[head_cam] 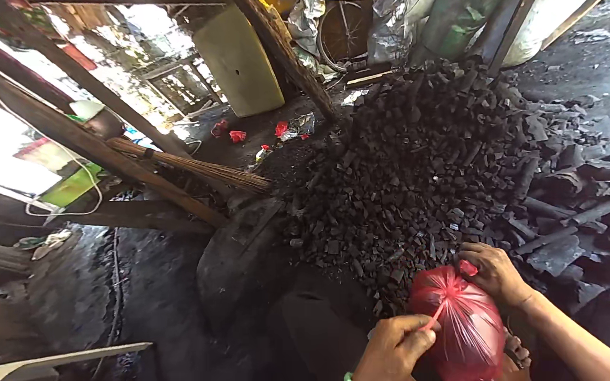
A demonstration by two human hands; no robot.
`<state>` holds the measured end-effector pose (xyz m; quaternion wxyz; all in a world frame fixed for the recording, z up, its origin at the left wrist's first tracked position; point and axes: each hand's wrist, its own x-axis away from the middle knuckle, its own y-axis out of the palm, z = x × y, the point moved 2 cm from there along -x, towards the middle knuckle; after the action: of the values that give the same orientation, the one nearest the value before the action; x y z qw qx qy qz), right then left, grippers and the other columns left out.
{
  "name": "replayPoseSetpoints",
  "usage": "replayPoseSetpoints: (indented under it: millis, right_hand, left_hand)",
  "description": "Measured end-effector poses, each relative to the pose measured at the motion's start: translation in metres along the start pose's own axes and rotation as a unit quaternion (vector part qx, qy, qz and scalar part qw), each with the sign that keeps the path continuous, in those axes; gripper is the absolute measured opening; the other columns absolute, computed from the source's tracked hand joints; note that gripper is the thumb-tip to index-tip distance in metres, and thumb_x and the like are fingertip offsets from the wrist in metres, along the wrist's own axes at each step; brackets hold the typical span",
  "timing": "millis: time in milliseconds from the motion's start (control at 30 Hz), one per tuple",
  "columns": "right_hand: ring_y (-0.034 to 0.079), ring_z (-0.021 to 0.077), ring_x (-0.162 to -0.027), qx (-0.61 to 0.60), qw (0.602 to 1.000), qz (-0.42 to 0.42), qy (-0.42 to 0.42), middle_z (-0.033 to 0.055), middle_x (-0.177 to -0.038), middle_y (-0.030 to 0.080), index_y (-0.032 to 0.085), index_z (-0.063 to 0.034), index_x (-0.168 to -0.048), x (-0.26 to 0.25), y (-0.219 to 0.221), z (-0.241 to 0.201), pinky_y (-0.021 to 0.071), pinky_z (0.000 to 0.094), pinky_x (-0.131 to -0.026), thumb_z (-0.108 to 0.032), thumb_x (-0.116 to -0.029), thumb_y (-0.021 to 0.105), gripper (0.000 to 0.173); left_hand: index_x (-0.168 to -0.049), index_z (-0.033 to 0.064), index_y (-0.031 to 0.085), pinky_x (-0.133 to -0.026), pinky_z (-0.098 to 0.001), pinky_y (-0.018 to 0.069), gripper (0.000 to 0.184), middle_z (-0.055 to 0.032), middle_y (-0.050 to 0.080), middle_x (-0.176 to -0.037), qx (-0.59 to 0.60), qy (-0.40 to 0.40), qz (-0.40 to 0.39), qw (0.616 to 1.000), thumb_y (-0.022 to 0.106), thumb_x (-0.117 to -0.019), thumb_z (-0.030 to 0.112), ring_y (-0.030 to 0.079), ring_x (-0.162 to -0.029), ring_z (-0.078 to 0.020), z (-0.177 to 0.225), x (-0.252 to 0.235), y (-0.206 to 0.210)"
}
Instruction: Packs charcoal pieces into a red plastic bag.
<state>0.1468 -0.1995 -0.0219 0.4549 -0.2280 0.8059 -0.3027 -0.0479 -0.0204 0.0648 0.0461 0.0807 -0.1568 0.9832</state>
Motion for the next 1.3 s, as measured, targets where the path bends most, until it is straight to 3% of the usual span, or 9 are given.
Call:
replayPoseSetpoints:
  millis: [133,300,500,667,800,933,1033,1200,1300]
  right_hand:
    - [0.069,0.0316,-0.066,0.004,0.999,-0.003,0.032,0.0131,-0.072,0.066,0.069,-0.0015,-0.070,0.013,0.003,0.002,0.0541,0.0494,-0.059,-0.025,-0.0789,0.061,0.027]
    - [0.071,0.0318,-0.074,-0.037,0.997,0.011,0.063,0.0144,-0.081,0.071,0.075,-0.0023,-0.080,0.036,0.004,-0.027,0.0575,0.0495,-0.065,-0.023,-0.0840,0.060,0.026]
    - [0.070,0.0265,-0.081,-0.072,0.997,0.016,-0.012,0.0124,-0.084,0.070,0.068,-0.0073,-0.081,0.036,0.026,-0.097,0.0584,0.0382,-0.074,-0.024,-0.0939,0.061,0.022]
    - [0.070,0.0222,-0.079,-0.131,0.982,0.077,0.109,0.0115,-0.083,0.071,0.073,-0.0024,-0.082,0.006,0.011,-0.070,0.0573,0.0387,-0.072,-0.035,-0.0994,0.056,0.042]
    - [0.063,0.0106,-0.081,-0.244,0.950,0.000,0.195,0.0032,-0.082,0.066,0.073,-0.0057,-0.084,0.009,0.012,-0.055,0.0520,0.0318,-0.076,-0.054,-0.0955,0.058,0.052]
    - [0.062,0.0020,-0.099,-0.385,0.886,-0.071,0.250,0.0023,-0.106,0.069,0.078,-0.0066,-0.097,0.022,0.009,-0.064,0.0508,0.0225,-0.091,-0.037,-0.0859,0.075,0.033]
    - [0.061,0.0035,-0.098,-0.308,0.931,0.013,0.196,0.0071,-0.107,0.066,0.079,-0.0093,-0.091,0.028,0.019,-0.072,0.0516,0.0189,-0.086,-0.031,-0.0932,0.068,0.024]
    - [0.068,0.0156,-0.104,-0.144,0.984,0.070,0.081,0.0175,-0.142,0.059,0.077,-0.0113,-0.096,0.027,0.027,-0.079,0.0572,0.0284,-0.088,-0.021,-0.0969,0.063,0.017]
    - [0.069,0.0187,-0.107,-0.182,0.979,0.033,0.092,0.0078,-0.115,0.074,0.077,-0.0084,-0.096,0.029,0.024,-0.071,0.0536,0.0322,-0.095,-0.020,-0.0969,0.060,0.021]
  left_hand:
    - [-0.111,0.0007,0.070,-0.055,-0.0127,0.0378,0.031,0.0162,0.050,-0.065,0.257,-0.038,0.036,0.965,0.046,-0.0964,0.013,0.043,-0.055,0.0071,-0.027,0.001,0.011]
    - [-0.102,0.0002,0.067,-0.044,-0.0149,0.0415,0.040,0.0065,0.048,-0.056,0.515,-0.183,0.172,0.820,0.029,-0.1060,0.013,0.045,-0.044,-0.0014,-0.048,-0.017,-0.003]
    - [-0.106,-0.0029,0.067,-0.048,-0.0141,0.0367,0.019,0.0037,0.063,-0.076,0.246,-0.097,0.157,0.952,0.050,-0.0975,0.002,0.042,-0.051,0.0031,-0.025,-0.056,0.000]
    - [-0.109,-0.0012,0.069,-0.054,-0.0139,0.0422,0.026,0.0043,0.060,-0.084,0.083,-0.021,0.094,0.992,0.049,-0.1033,0.015,0.047,-0.058,0.0039,-0.015,-0.055,0.002]
    - [-0.101,-0.0036,0.074,-0.091,-0.0271,0.0511,0.021,-0.0101,0.069,-0.101,0.001,0.040,0.135,0.990,0.063,-0.0968,0.014,0.063,-0.098,-0.0104,-0.019,-0.058,0.010]
    - [-0.096,-0.0006,0.072,-0.078,-0.0179,0.0491,0.018,-0.0017,0.064,-0.093,0.077,0.054,0.157,0.983,0.060,-0.0980,0.012,0.059,-0.086,-0.0013,-0.027,-0.059,0.013]
    - [-0.093,0.0003,0.071,-0.073,-0.0183,0.0496,0.018,-0.0017,0.065,-0.089,0.046,0.020,0.182,0.982,0.061,-0.0988,0.015,0.059,-0.078,-0.0012,-0.024,-0.058,0.013]
    - [-0.093,-0.0030,0.074,-0.084,-0.0429,0.0548,0.027,-0.0154,0.072,-0.092,-0.185,-0.029,0.227,0.956,0.062,-0.0992,0.021,0.070,-0.089,-0.0245,-0.019,-0.058,0.013]
    - [-0.099,-0.0026,0.074,-0.084,-0.0460,0.0564,0.026,-0.0169,0.073,-0.096,-0.240,0.008,0.205,0.949,0.062,-0.0994,0.020,0.072,-0.091,-0.0290,-0.021,-0.057,0.018]
